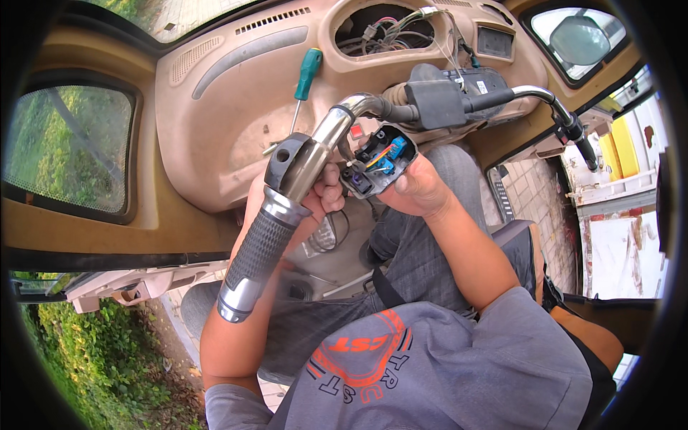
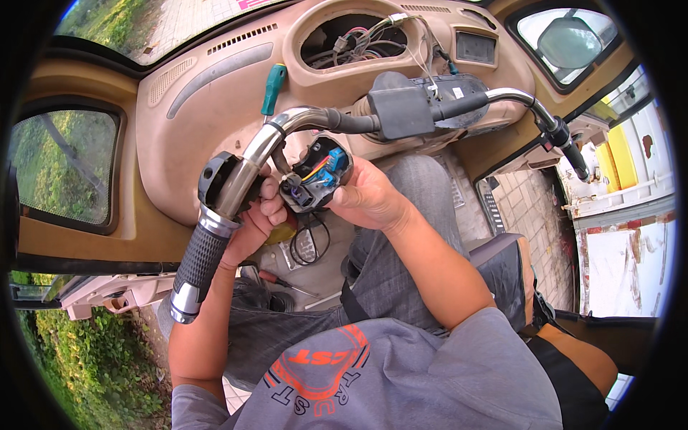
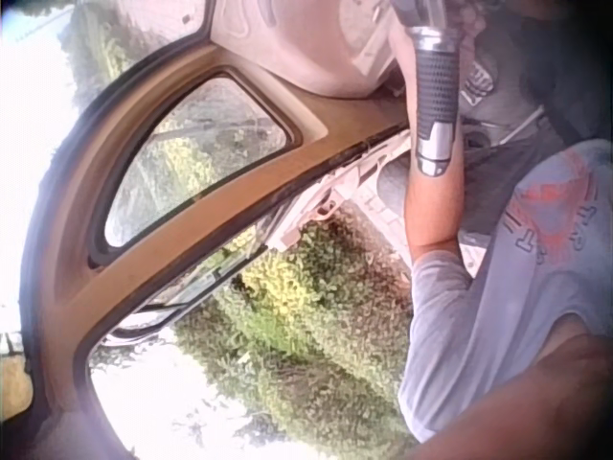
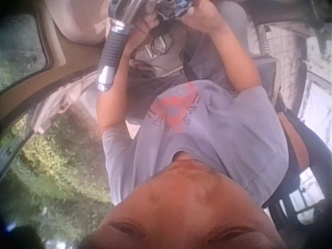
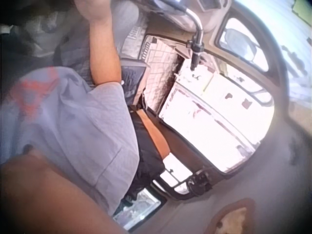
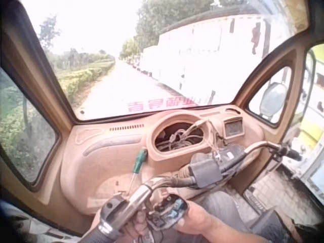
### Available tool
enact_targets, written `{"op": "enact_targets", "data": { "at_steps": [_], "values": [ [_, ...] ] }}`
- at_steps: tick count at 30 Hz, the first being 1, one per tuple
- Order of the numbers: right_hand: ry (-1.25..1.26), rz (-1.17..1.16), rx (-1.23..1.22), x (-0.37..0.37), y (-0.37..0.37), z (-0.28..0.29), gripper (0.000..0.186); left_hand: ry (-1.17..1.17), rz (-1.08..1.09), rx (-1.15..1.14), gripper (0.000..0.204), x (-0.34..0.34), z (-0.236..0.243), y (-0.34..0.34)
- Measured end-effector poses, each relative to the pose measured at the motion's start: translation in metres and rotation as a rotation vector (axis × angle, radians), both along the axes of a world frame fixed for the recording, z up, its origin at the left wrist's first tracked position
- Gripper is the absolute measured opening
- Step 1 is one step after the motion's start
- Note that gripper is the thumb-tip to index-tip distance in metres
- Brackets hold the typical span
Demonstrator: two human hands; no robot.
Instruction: The person uses a screwdriver and a power drill to remove screws from the dashboard of a three-wheeled vehicle. They then manipulate the exposed wiring and components near the handlebars, appearing to adjust or repair the electrical system.
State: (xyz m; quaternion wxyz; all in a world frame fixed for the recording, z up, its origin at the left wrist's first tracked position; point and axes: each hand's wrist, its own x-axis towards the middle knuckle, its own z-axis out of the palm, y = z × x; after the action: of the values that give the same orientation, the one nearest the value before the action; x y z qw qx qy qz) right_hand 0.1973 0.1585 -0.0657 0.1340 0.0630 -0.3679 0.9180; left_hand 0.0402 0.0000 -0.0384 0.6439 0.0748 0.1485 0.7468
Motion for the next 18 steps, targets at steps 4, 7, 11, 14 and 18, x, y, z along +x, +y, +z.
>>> {"op": "enact_targets", "data": {
  "at_steps": [4,7,11,14,18],
  "values": [
    [-0.01,-0.008,0.02,0.0,0.0,0.002,0.069,0.016,0.023,-0.001,0.034,-0.002,-0.004,-0.001],
    [-0.01,-0.002,0.018,0.0,0.001,0.004,0.07,0.144,-0.007,0.042,0.045,-0.007,-0.014,-0.004],
    [-0.004,-0.01,0.003,0.001,0.002,0.002,0.071,0.285,-0.027,-0.006,0.05,-0.011,-0.015,-0.005],
    [0.012,-0.01,-0.002,0.002,0.002,0.001,0.071,0.037,-0.096,0.04,0.039,-0.011,-0.018,-0.003],
    [0.03,-0.013,-0.009,0.0,0.001,0.002,0.071,0.09,-0.055,-0.008,0.042,-0.006,-0.013,-0.004]
  ]
}}
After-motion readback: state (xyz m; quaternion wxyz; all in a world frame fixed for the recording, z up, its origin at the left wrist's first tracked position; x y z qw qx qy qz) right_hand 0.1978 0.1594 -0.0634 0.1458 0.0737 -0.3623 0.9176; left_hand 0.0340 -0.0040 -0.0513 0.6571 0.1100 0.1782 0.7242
